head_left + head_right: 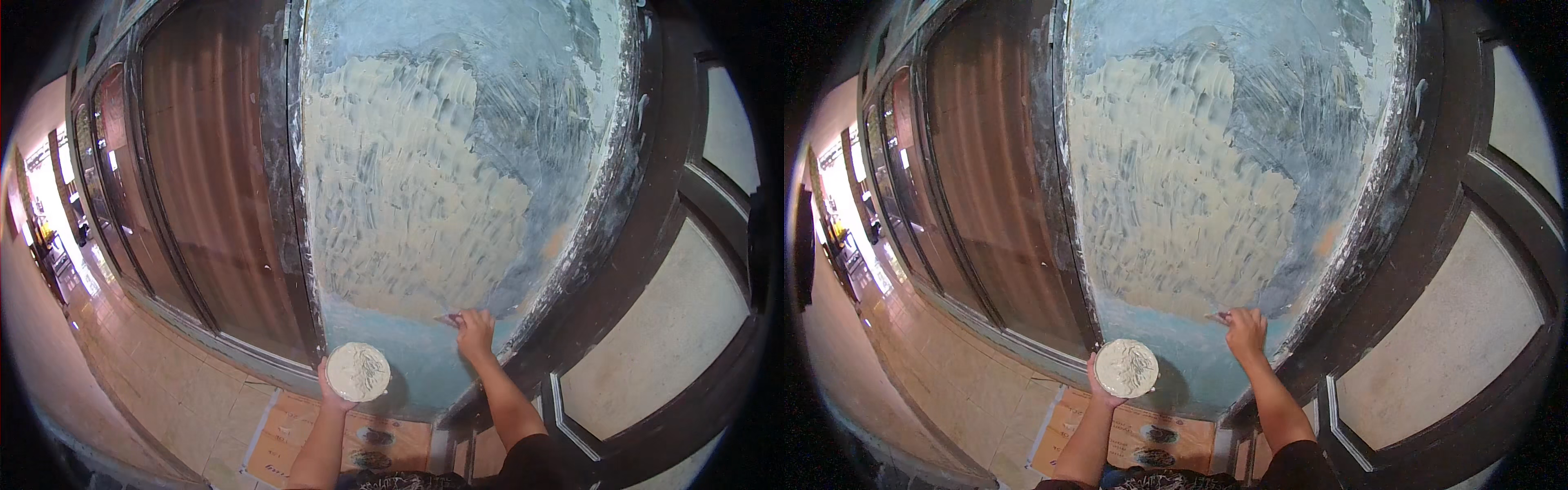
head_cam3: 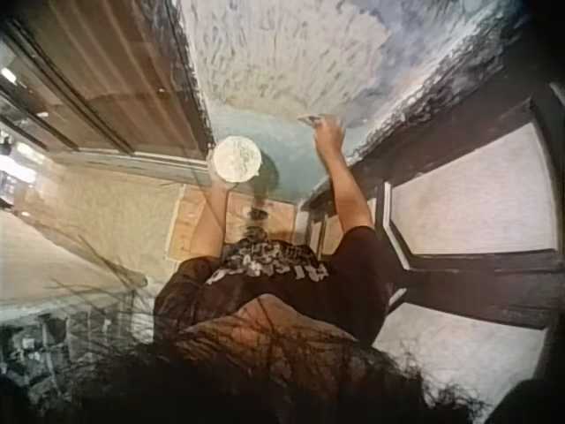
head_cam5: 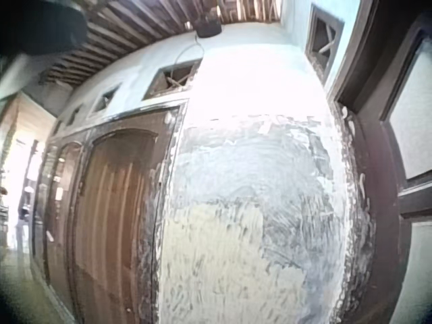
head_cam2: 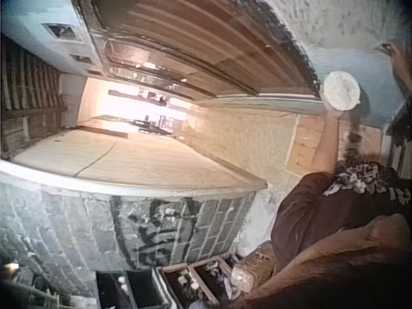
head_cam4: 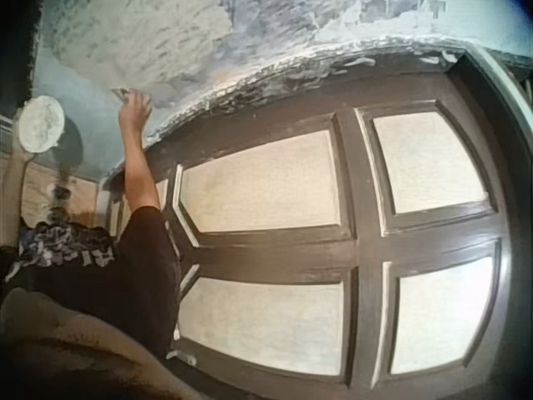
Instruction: The person applies putty to a wall surface with a putty knife, taking the putty from a bowl and spreading it onto the wall.
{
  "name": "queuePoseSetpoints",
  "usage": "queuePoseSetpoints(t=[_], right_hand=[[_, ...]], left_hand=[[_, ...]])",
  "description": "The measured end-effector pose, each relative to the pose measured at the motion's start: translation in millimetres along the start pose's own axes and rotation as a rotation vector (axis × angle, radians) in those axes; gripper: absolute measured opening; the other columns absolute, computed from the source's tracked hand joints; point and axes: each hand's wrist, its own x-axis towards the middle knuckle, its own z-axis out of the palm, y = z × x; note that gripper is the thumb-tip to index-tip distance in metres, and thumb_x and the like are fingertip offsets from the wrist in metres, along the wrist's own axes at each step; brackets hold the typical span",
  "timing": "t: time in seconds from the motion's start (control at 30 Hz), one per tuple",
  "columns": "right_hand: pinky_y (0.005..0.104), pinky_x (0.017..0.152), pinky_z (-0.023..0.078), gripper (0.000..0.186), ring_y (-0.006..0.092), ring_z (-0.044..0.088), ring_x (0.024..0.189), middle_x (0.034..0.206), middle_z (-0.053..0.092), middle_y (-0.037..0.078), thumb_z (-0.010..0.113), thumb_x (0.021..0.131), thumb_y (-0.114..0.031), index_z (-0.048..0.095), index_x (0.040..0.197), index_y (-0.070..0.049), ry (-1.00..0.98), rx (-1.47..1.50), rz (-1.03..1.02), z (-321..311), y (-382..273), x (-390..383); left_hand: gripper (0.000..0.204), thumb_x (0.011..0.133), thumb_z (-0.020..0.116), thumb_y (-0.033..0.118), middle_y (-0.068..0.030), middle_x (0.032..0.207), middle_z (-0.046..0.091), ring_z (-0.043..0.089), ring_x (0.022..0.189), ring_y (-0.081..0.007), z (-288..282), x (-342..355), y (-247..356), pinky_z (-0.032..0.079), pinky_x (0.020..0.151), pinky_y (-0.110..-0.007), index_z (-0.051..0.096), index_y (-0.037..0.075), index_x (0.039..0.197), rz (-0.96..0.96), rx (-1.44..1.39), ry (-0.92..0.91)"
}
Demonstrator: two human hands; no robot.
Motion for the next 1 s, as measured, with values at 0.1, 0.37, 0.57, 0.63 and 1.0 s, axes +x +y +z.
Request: queuePoseSetpoints(t=[0.1, 0.37, 0.57, 0.63, 1.0], right_hand=[[0.0471, 0.085, 0.040, 0.013, 0.0337, 0.056, 0.097, 0.100, 0.068, 0.007, 0.066, 0.088, -0.011, 0.069, 0.100, -0.009, 0.114, -0.002, 0.014, -17, -6, 18], [0.0452, 0.082, 0.043, 0.026, 0.0310, 0.054, 0.091, 0.101, 0.068, 0.001, 0.069, 0.075, -0.001, 0.070, 0.097, -0.014, 0.080, 0.312, -0.328, -37, -38, 14], [0.0425, 0.082, 0.038, 0.032, 0.0228, 0.055, 0.096, 0.107, 0.068, -0.007, 0.069, 0.073, -0.006, 0.073, 0.097, -0.026, -0.019, 0.147, -0.548, -29, -74, -10], [0.0417, 0.083, 0.037, 0.034, 0.0207, 0.054, 0.099, 0.108, 0.068, -0.008, 0.068, 0.076, -0.007, 0.075, 0.101, -0.029, -0.044, 0.128, -0.598, -24, -76, -15], [0.0403, 0.084, 0.036, 0.038, 0.0205, 0.052, 0.103, 0.112, 0.066, -0.009, 0.067, 0.083, -0.010, 0.075, 0.113, -0.033, -0.082, 0.130, -0.650, -16, -82, -19]], left_hand=[[0.083, 0.091, 0.039, 0.070, -0.0176, 0.146, 0.054, 0.053, 0.131, -0.0415, -1, 0, -4, 0.041, 0.110, -0.060, 0.051, 0.008, 0.146, -0.001, -0.006, -0.030], [0.083, 0.090, 0.041, 0.070, -0.0186, 0.146, 0.055, 0.054, 0.130, -0.0421, 22, 16, -10, 0.042, 0.110, -0.060, 0.051, 0.009, 0.146, -0.003, 0.026, -0.030], [0.085, 0.091, 0.038, 0.071, -0.0189, 0.145, 0.055, 0.055, 0.129, -0.0414, 25, 26, -21, 0.043, 0.110, -0.058, 0.050, 0.008, 0.147, -0.021, 0.042, 0.007], [0.084, 0.093, 0.037, 0.070, -0.0187, 0.145, 0.055, 0.055, 0.130, -0.0404, 30, 27, -24, 0.043, 0.110, -0.056, 0.050, 0.007, 0.147, -0.029, 0.029, -0.041], [0.079, 0.097, 0.036, 0.066, -0.0186, 0.145, 0.056, 0.057, 0.128, -0.0389, 32, 21, -24, 0.044, 0.110, -0.054, 0.050, 0.006, 0.147, -0.045, 0.038, -0.061]])
